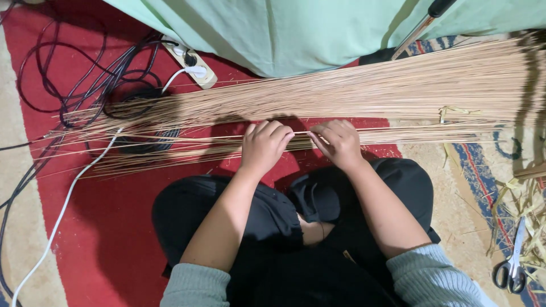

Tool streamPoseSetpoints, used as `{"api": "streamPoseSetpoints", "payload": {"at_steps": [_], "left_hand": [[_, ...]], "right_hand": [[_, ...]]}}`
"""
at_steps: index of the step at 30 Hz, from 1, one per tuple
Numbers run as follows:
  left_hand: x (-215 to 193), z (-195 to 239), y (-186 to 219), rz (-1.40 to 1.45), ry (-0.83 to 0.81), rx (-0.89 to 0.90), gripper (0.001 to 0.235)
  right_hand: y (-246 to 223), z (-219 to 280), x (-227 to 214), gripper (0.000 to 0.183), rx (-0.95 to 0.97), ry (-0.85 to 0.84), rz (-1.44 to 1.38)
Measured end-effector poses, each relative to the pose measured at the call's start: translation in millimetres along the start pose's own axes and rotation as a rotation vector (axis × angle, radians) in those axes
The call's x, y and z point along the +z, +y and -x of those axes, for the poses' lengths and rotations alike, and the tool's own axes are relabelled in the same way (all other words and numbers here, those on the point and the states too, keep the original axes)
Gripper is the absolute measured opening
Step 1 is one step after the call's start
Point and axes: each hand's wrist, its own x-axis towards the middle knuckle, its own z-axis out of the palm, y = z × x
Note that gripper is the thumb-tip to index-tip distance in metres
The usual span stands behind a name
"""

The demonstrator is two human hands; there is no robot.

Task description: Weaving long wooden sticks together to create a bundle or mat

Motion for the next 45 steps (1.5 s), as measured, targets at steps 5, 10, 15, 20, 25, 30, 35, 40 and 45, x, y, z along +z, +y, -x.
{"api": "streamPoseSetpoints", "payload": {"at_steps": [5,10,15,20,25,30,35,40,45], "left_hand": [[-3.7,-0.6,3.3,0.014,-0.009,-0.017,0.013],[-1.8,0.1,3.5,0.001,0.017,-0.009,0.010],[4.7,3.2,1.5,-0.029,0.034,-0.014,0.011],[0.7,-1.3,7.9,-0.007,0.083,-0.041,0.012],[0.8,-1.3,11.4,-0.056,0.168,-0.067,0.018],[0.4,-1.2,13.4,-0.072,0.195,-0.094,0.019],[6.6,2.8,10.1,-0.053,0.183,-0.100,0.012],[-2.2,-2.2,15.2,-0.003,0.188,-0.107,0.017],[4.3,1.7,12.0,-0.032,0.188,-0.102,0.012]], "right_hand": [[-0.8,4.1,4.0,0.008,0.014,0.005,-0.027],[-5.3,1.6,2.8,0.008,0.003,0.023,-0.036],[-3.5,3.5,3.7,0.007,-0.010,0.013,-0.012],[-3.6,5.4,6.9,0.007,-0.010,0.021,-0.012],[-9.8,4.4,12.9,0.007,-0.022,0.058,0.008],[-12.1,5.0,14.4,0.005,-0.035,0.070,0.001],[-14.8,1.7,10.5,0.005,-0.035,0.069,0.003],[-15.2,2.8,9.3,0.005,-0.040,0.058,0.006],[-17.4,1.1,8.8,0.005,-0.041,0.069,0.005]]}}
